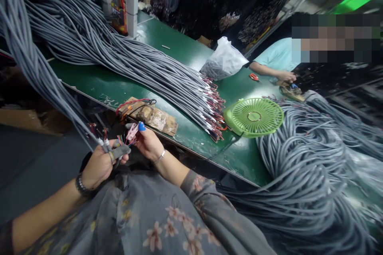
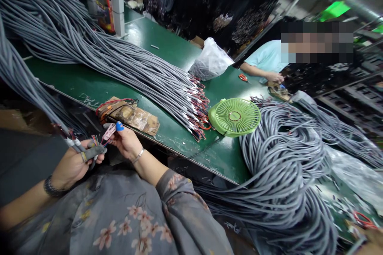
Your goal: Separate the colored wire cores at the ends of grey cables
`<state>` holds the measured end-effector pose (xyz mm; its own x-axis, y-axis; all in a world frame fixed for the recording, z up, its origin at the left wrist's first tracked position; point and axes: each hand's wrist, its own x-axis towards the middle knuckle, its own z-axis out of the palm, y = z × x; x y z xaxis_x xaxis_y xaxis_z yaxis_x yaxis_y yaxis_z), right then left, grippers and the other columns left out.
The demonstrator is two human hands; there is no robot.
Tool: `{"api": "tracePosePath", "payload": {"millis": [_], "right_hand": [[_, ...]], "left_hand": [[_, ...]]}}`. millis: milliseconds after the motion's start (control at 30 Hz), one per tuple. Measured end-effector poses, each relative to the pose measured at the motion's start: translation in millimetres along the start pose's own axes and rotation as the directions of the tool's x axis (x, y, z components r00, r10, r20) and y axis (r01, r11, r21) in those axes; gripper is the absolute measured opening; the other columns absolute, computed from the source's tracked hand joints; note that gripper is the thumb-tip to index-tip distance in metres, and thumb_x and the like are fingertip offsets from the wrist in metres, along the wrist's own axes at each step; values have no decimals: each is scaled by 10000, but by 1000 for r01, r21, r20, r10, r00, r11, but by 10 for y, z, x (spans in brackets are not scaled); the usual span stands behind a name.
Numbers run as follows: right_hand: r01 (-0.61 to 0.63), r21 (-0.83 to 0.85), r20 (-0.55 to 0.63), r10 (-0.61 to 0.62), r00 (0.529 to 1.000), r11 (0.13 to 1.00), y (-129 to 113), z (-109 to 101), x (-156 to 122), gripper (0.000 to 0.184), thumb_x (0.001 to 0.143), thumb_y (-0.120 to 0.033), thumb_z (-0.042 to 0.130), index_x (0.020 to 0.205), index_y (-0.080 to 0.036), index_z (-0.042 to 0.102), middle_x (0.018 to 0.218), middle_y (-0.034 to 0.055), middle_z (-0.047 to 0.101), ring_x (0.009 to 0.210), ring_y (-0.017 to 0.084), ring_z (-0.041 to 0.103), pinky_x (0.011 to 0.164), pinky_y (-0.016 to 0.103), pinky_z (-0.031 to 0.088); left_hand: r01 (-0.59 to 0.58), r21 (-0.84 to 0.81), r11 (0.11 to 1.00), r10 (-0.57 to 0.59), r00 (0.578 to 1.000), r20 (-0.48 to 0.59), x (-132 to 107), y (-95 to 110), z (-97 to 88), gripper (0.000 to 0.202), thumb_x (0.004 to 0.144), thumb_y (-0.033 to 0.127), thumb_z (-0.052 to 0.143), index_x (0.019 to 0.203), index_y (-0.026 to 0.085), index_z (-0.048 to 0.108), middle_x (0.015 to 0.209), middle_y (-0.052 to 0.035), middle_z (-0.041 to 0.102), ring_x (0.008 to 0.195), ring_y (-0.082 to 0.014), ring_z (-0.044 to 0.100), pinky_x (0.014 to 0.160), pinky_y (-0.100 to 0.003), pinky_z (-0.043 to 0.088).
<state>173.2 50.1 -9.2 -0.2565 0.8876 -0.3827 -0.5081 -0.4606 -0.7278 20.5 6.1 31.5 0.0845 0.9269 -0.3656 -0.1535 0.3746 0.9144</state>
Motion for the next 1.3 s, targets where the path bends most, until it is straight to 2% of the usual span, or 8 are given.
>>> {"api": "tracePosePath", "payload": {"millis": [167,300,433,533,767,867,1067,1300], "right_hand": [[-38,21,-4,39,999,999,-11,8,6,548,918,-731,760,840,-190,717,701,5,643,645,142,568,648,260,511],[-122,-52,80,126,989,991,-23,-68,-69,625,915,-807,695,840,-187,678,740,14,644,652,138,571,623,253,524],[-124,-143,194,150,969,982,53,-155,-213,643,684,-761,924,835,-192,667,723,-20,632,625,120,551,615,270,536],[-47,-198,186,85,979,979,111,-136,-305,641,524,-624,1047,815,-194,671,707,-48,657,582,89,535,588,248,495],[30,-298,174,23,985,954,99,-37,-356,607,512,-571,1050,746,-194,637,684,-48,660,612,97,547,615,246,457],[37,-320,145,10,989,947,109,-21,-365,583,540,-566,1037,741,-204,626,677,-50,632,612,101,523,606,248,436],[58,-288,54,-45,998,956,163,78,-396,577,583,-584,997,718,-227,564,606,-76,583,550,93,477,579,252,427],[76,-227,-16,-81,997,971,225,157,-387,563,603,-591,971,736,-224,566,589,-92,548,531,81,473,557,243,426]], "left_hand": [[37,4,999,-37,999,-14,-19,6,33,331,461,429,953,507,202,716,473,-26,682,434,-126,586,450,-219,430],[7,-10,1000,-7,1000,-25,-63,-3,7,350,459,440,965,495,210,703,474,-28,684,432,-126,581,454,-224,447],[-28,4,1000,28,999,-37,-108,-88,-63,357,465,456,984,542,219,728,505,-31,703,460,-160,608,461,-258,495],[-45,67,997,48,998,-45,-116,-143,-113,395,480,517,975,559,222,726,510,-27,700,475,-172,629,474,-267,525],[-39,259,965,-14,980,201,-86,-60,-175,325,591,497,911,583,236,716,522,-19,727,488,-186,646,535,-296,580],[-27,227,974,-12,985,170,-97,-57,-164,323,564,478,920,558,233,710,507,-20,712,483,-181,637,525,-291,575],[-1,62,998,1,1000,-6,-122,-159,-120,452,431,548,1002,556,214,724,496,-13,687,464,-161,617,490,-267,543],[-4,0,1000,4,998,-71,-104,-197,-81,523,425,608,1015,550,213,697,506,-18,697,467,-158,614,487,-265,520]]}}
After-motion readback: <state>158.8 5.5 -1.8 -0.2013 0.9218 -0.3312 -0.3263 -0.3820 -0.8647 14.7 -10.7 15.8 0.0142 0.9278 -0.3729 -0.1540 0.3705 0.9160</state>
